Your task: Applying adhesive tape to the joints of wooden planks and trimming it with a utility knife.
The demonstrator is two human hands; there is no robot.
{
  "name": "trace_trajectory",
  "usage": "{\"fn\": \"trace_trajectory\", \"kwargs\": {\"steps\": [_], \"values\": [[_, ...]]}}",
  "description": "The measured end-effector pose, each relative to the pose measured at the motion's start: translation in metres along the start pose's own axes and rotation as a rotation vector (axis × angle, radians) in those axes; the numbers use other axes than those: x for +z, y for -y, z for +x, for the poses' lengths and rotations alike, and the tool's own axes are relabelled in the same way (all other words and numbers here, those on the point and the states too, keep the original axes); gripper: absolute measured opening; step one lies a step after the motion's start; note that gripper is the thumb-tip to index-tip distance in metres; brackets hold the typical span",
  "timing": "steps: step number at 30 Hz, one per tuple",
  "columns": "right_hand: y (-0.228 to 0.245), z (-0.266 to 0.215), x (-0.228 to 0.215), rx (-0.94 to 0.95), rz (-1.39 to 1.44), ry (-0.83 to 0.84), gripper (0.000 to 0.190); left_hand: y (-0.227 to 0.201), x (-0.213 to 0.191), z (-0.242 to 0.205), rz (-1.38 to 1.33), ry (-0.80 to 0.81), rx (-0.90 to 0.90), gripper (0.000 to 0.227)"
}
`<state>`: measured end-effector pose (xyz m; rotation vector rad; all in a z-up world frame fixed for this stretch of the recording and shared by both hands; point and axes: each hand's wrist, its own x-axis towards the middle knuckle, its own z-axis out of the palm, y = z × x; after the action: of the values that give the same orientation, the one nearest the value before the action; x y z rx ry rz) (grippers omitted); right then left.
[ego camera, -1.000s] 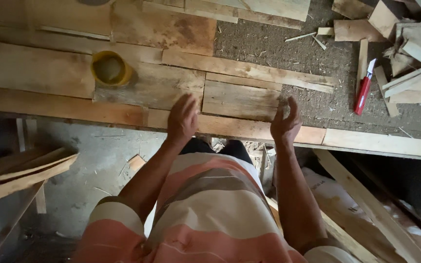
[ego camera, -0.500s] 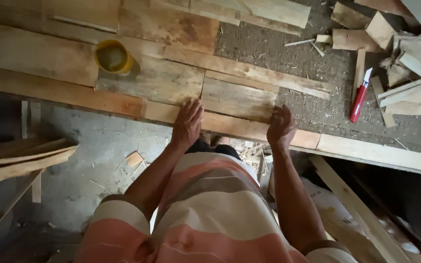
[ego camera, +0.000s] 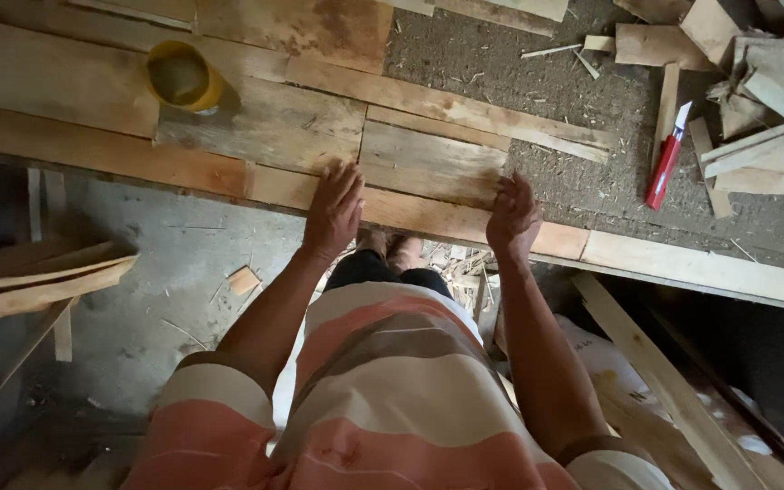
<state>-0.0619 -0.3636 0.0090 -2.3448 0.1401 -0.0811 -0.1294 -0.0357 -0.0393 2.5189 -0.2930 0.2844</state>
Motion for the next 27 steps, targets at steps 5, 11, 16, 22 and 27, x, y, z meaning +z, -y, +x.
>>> {"fn": "trace_trajectory", "kwargs": {"steps": [5,11,16,22,27], "values": [[-0.009,-0.002,0.001,-0.051,0.011,-0.018,0.035,0.001,0.000,0.000,0.000,0.010,0.004,0.046],[-0.012,-0.002,0.001,-0.103,-0.005,-0.024,0.033,0.002,0.001,-0.001,-0.029,-0.034,0.010,0.047],[-0.017,-0.002,0.002,-0.122,-0.011,-0.025,0.036,0.003,0.003,-0.001,-0.055,-0.027,-0.005,0.045],[-0.015,-0.001,0.000,-0.127,-0.030,-0.006,0.036,0.002,0.001,0.000,-0.057,-0.045,0.021,0.047],[-0.019,0.000,0.001,-0.214,-0.029,-0.010,0.033,0.000,-0.001,-0.002,-0.019,-0.054,0.015,0.044]]}}
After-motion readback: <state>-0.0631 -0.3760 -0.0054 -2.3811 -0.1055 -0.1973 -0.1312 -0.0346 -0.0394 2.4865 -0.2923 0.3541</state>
